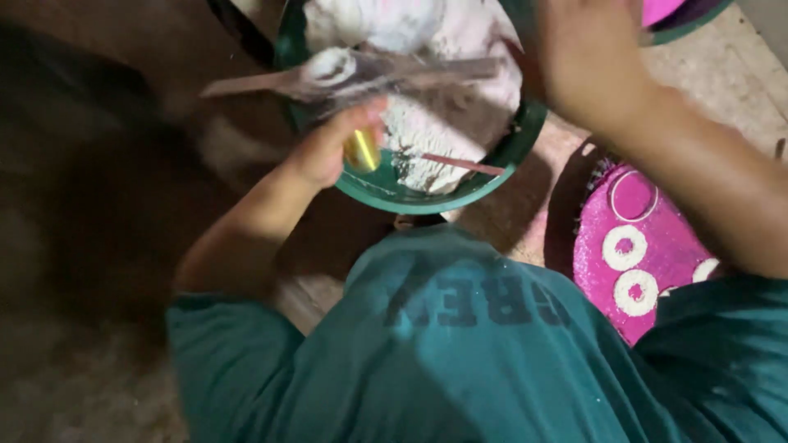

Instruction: The person scoops white dough into a handheld press, then presses it onto a pink glittery surface to form white rings. The person repeats this process multiple times, arranging the rings in a pattern on the pink surface.

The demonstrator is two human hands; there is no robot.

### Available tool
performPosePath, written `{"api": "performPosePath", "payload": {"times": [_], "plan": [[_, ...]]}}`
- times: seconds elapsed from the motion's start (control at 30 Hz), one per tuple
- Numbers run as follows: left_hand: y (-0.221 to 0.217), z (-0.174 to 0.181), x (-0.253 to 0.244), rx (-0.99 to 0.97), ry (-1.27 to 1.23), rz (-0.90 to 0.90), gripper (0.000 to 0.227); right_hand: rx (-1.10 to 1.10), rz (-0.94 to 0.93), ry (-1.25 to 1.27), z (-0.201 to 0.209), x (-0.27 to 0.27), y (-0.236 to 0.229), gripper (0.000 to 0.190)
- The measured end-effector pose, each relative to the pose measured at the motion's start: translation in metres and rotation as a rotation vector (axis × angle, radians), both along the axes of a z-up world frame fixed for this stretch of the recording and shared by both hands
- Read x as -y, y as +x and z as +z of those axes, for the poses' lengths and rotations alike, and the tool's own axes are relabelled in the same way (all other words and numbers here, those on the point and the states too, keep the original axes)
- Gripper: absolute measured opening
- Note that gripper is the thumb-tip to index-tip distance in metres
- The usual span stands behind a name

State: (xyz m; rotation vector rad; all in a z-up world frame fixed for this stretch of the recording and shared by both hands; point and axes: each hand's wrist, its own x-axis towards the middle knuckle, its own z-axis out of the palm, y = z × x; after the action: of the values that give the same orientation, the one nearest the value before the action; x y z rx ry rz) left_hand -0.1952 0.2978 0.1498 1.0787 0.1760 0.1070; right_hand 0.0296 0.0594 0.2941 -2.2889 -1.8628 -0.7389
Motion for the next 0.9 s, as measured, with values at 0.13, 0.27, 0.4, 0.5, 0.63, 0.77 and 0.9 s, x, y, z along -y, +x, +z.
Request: {"api": "performPosePath", "payload": {"times": [0.13, 0.27, 0.4, 0.5, 0.63, 0.77, 0.9], "plan": [[-0.001, -0.039, -0.020, 0.072, 0.526, 0.540, 0.014, -0.428, -0.098, -0.810, -0.107, -0.027, -0.059, 0.032], [0.002, -0.064, -0.020, 0.070, 0.600, 0.728, 0.017, -0.519, -0.029, -0.758, -0.130, -0.043, -0.076, 0.031], [0.009, -0.075, -0.018, 0.201, 0.866, 0.839, 0.022, -0.564, -0.093, -0.846, -0.087, -0.060, -0.040, 0.043], [0.008, -0.080, -0.016, 0.090, 0.780, 0.822, 0.016, -0.250, -0.119, -0.856, -0.066, -0.074, -0.014, 0.040], [0.010, -0.083, -0.019, 0.064, 0.668, 0.805, 0.013, -0.270, 0.056, -0.486, -0.064, -0.091, 0.010, 0.027], [0.012, -0.080, -0.015, 0.004, 0.420, 0.746, 0.010, -0.256, -0.047, -0.780, -0.084, -0.088, 0.012, 0.040], [0.010, -0.073, -0.015, -0.015, 0.417, 0.743, 0.010, -0.237, -0.053, -0.906, -0.110, -0.042, 0.016, 0.041]]}}
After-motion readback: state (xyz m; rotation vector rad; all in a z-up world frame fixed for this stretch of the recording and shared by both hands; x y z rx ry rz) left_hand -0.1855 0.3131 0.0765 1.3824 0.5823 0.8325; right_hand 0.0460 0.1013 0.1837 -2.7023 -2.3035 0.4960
